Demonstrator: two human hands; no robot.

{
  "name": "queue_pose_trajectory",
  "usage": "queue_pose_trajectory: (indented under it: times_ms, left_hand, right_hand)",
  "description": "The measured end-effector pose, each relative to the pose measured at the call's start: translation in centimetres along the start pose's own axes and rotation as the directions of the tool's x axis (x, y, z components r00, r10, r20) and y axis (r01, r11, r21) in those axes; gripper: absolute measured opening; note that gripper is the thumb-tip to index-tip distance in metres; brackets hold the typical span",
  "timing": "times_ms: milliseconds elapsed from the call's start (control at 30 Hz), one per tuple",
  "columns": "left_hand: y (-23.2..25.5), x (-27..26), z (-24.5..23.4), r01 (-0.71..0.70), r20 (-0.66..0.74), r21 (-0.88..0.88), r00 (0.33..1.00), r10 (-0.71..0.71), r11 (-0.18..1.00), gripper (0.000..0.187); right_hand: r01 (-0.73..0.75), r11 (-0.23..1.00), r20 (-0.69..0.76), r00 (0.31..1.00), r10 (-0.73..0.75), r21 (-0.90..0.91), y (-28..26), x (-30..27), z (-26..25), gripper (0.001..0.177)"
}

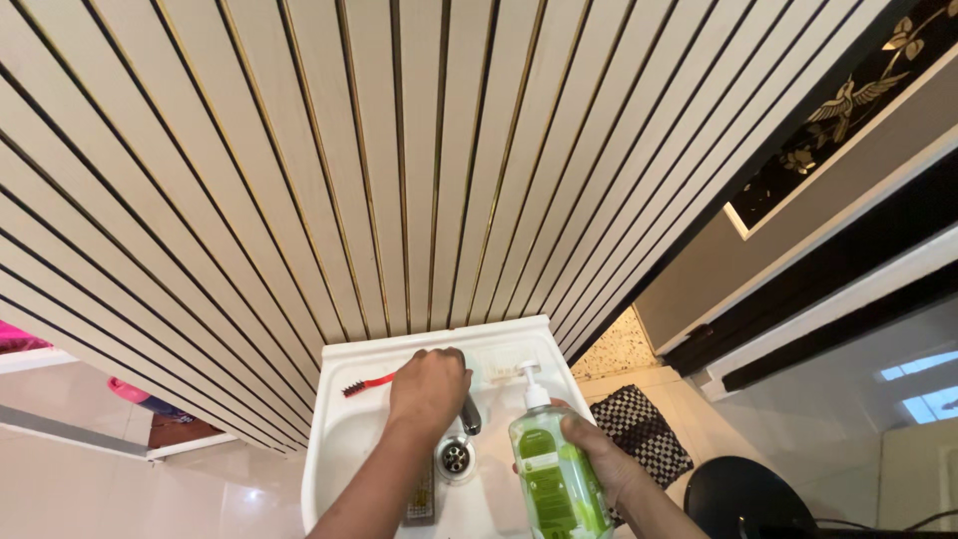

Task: The person cleans a small white sink by applying liquid soap and scrubbing the faucet, basin, and the adjacent slatted wall using a pink brush, a red toothbrush, and a cleaning sponge.

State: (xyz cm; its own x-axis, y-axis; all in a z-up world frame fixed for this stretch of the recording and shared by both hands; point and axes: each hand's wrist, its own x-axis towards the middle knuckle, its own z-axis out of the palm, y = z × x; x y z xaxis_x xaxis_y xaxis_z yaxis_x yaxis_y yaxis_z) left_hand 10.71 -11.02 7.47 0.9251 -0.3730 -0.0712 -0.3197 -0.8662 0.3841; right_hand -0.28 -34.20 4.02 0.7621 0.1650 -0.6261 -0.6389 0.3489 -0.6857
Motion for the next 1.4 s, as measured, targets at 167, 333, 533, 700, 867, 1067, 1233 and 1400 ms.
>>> queue_pose_trajectory:
  times_ms: [167,333,533,700,867,1067,1233,1400]
  left_hand:
    - [4.3,-5.3,0.9,0.321,0.135,-0.29,0.946,-0.294,0.902,0.073]
    - [2.7,-6.8,12.7,0.408,0.364,-0.436,0.895,-0.258,0.802,0.059]
    - [-3.8,-4.2,25.4,0.319,0.707,-0.616,0.627,-0.327,-0.72,0.032]
    - [-4.2,-2.2,23.5,0.308,0.62,-0.659,0.739,-0.263,-0.686,0.051]
    - [-1.5,-1.7,15.9,0.291,0.648,-0.604,0.721,-0.245,-0.742,0.055]
    - [1.6,-2.6,15.0,0.182,0.646,-0.531,0.719,-0.256,-0.828,0.046]
    - [5.0,-2.8,18.0,0.21,0.541,-0.688,0.786,-0.298,-0.695,0.04]
    - [6.7,-1.0,16.6,0.152,0.277,-0.885,0.932,-0.236,-0.44,0.058]
  right_hand:
    - [0.151,0.981,0.04,0.988,-0.148,-0.125,-0.2,-0.2,0.2,0.08]
    - [0.03,0.999,-0.229,0.973,-0.039,-0.042,-1.3,-1.0,2.0,0.08]
    - [0.137,0.984,-0.179,0.971,-0.156,-0.114,-0.3,-0.2,2.7,0.083]
    - [0.202,0.978,-0.102,0.973,-0.206,-0.045,0.4,0.5,2.3,0.079]
    - [0.149,0.98,-0.17,0.97,-0.171,-0.133,-0.3,0.9,2.8,0.077]
    - [0.137,0.972,-0.254,0.95,-0.184,-0.193,-0.9,1.3,2.2,0.076]
    - [0.234,0.94,-0.176,0.943,-0.282,-0.247,-1.4,1.2,0.3,0.077]
    - [0.25,0.922,-0.184,0.932,-0.311,-0.295,-2.1,1.6,-1.0,0.082]
